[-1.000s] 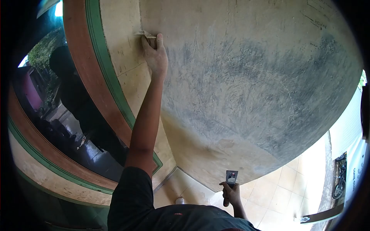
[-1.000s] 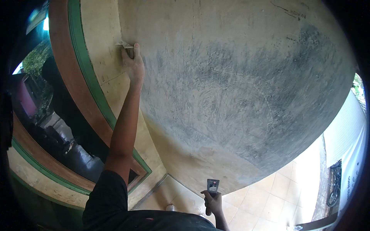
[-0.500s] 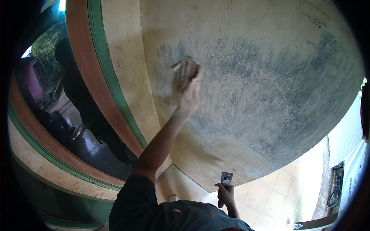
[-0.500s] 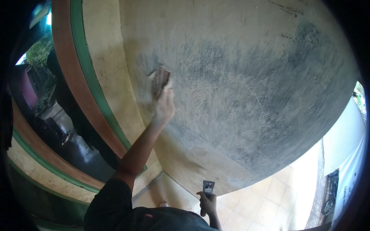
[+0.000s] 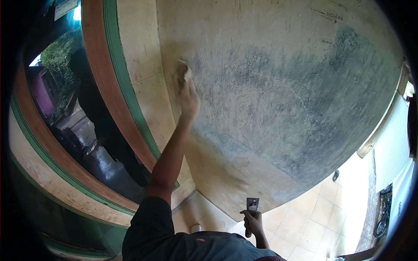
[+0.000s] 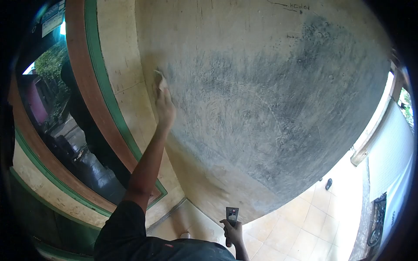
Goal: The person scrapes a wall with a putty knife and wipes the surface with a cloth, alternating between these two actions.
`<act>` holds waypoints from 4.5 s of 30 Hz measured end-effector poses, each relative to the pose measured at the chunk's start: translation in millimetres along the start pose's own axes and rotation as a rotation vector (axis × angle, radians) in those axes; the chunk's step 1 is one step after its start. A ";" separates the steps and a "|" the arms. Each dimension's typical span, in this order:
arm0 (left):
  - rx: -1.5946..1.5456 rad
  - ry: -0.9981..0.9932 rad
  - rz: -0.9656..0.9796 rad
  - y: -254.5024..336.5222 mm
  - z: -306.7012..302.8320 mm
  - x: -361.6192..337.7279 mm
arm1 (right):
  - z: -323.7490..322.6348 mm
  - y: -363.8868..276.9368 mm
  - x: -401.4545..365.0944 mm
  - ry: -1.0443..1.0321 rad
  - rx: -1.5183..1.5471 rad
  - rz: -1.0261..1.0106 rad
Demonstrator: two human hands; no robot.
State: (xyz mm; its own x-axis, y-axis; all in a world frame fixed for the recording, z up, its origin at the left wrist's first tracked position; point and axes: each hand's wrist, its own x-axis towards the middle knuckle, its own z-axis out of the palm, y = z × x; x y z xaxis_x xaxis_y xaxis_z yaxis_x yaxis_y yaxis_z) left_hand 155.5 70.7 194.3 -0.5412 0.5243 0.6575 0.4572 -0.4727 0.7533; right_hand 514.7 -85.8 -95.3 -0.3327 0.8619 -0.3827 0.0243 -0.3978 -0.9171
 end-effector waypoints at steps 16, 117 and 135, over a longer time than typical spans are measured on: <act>0.105 0.353 0.067 4.7 0.0 40.6 | -32.5 22.9 -24.2 0.014 0.003 0.069; -0.734 -0.696 -1.173 37.3 51.2 -457.6 | -37.6 -53.1 -40.4 -0.315 0.047 -0.426; -0.899 -0.358 -1.086 7.1 25.7 -434.3 | -7.1 -63.1 -7.6 -0.326 0.007 -0.442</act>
State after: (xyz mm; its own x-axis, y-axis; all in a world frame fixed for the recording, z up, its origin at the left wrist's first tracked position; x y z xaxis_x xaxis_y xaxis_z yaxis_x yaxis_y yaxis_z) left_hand 412.0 -142.2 -85.5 -0.0625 0.9870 -0.1483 -0.7153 0.0594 0.6963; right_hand 522.4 -64.9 -35.2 -0.5847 0.8057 0.0945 -0.1898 -0.0226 -0.9816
